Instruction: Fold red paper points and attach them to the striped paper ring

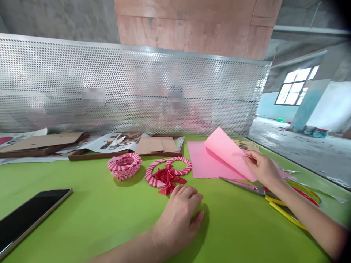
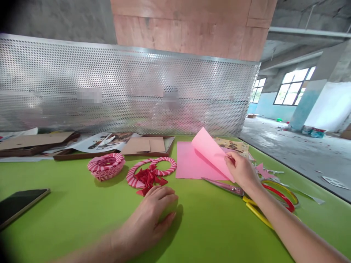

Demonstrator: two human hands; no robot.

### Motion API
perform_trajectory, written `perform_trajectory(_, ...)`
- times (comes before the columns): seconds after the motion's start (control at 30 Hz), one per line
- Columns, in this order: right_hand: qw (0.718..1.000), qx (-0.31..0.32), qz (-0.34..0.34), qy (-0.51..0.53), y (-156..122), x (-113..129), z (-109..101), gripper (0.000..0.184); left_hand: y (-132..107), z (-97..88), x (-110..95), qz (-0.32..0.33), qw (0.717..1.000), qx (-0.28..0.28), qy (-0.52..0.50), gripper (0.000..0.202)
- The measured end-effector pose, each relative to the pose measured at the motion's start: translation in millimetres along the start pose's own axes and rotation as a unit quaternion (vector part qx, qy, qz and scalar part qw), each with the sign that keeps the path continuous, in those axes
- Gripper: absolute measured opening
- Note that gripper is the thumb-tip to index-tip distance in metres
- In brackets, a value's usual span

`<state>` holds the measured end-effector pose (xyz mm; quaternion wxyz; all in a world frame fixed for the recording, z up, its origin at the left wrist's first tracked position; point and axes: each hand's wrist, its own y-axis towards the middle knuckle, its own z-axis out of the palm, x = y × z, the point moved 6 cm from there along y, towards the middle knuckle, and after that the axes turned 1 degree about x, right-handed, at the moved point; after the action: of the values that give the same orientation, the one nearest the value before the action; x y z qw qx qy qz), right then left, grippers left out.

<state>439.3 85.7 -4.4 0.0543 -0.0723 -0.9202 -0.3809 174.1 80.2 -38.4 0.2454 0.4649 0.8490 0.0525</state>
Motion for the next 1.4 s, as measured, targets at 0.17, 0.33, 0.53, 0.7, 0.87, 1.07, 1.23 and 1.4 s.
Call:
perform_trajectory(0.17,0.997,-0.063,-0.007,0.044,-3.5,6.5,-20.5,0.016,0.1,-5.5,-2.4,0.016,0.998,-0.035,-0.052,0.026)
perform_trajectory(0.33,0.975,-0.212,-0.030,0.059,-13.8,26.8,-51.5,0.013,-2.3,-14.3,-1.3,-0.014,0.985,-0.063,-0.158,0.030)
perform_trajectory(0.53,0.949,-0.243,-0.175,0.102,-31.6,74.4,-73.6,0.013,6.6,-29.9,24.4,-0.158,0.890,-0.109,-0.413,0.044)
perform_trajectory(0.7,0.894,-0.137,-0.393,0.164,-54.4,132.2,-79.4,0.018,18.9,-38.2,41.3,-0.220,0.736,-0.082,-0.635,0.058)
perform_trajectory(0.87,0.866,0.021,-0.470,0.171,-73.9,155.8,-58.4,0.024,19.5,-49.9,42.5,-0.219,0.729,-0.011,-0.649,0.061)
perform_trajectory(1.07,0.834,0.128,-0.511,0.165,-87.3,177.1,-49.1,0.022,18.0,-50.2,46.4,-0.247,0.766,0.062,-0.591,0.042)
perform_trajectory(1.23,0.833,0.177,-0.468,0.238,-86.5,176.5,-48.7,0.024,22.8,-47.9,58.3,-0.277,0.799,0.057,-0.530,0.024)
perform_trajectory(1.4,0.909,0.097,-0.102,0.392,-45.2,109.8,-30.8,0.026,20.8,-58.6,54.4,-0.266,0.821,0.009,-0.505,0.020)
